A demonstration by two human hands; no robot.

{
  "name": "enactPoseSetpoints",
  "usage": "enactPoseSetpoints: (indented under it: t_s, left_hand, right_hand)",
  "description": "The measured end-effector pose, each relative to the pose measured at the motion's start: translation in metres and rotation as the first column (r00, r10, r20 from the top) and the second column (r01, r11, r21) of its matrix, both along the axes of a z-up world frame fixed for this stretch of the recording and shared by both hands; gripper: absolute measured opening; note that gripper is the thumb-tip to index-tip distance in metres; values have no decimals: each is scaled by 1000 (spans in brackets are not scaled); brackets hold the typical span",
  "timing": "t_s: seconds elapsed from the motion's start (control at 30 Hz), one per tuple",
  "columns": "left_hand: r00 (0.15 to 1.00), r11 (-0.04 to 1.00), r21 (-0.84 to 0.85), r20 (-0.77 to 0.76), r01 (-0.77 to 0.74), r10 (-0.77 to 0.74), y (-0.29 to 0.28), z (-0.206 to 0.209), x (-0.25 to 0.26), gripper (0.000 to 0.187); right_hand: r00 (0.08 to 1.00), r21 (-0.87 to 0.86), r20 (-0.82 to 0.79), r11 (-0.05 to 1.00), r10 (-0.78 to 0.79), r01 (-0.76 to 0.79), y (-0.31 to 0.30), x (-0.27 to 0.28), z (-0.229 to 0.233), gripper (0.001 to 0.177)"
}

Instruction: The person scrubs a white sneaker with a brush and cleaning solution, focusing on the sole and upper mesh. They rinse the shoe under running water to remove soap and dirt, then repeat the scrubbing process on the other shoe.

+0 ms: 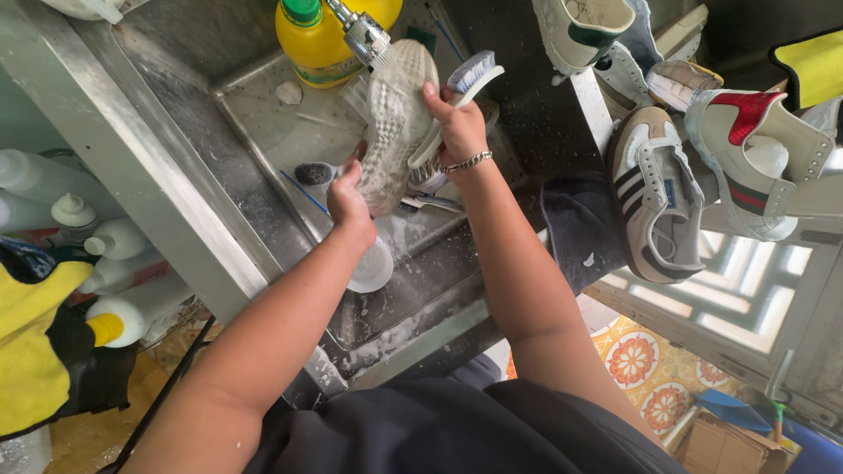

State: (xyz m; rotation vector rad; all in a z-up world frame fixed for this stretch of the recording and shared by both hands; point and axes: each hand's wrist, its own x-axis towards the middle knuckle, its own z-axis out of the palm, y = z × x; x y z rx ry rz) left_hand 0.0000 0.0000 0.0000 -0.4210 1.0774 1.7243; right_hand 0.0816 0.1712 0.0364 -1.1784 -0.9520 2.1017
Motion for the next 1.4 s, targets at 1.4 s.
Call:
enactPoseSetpoints:
  t_s: [1.4]
  left_hand:
    - [685,751,286,-669,596,-289,-6,69,-28,97]
  right_hand:
    - [973,388,-217,909,-74,156,6,47,37,16]
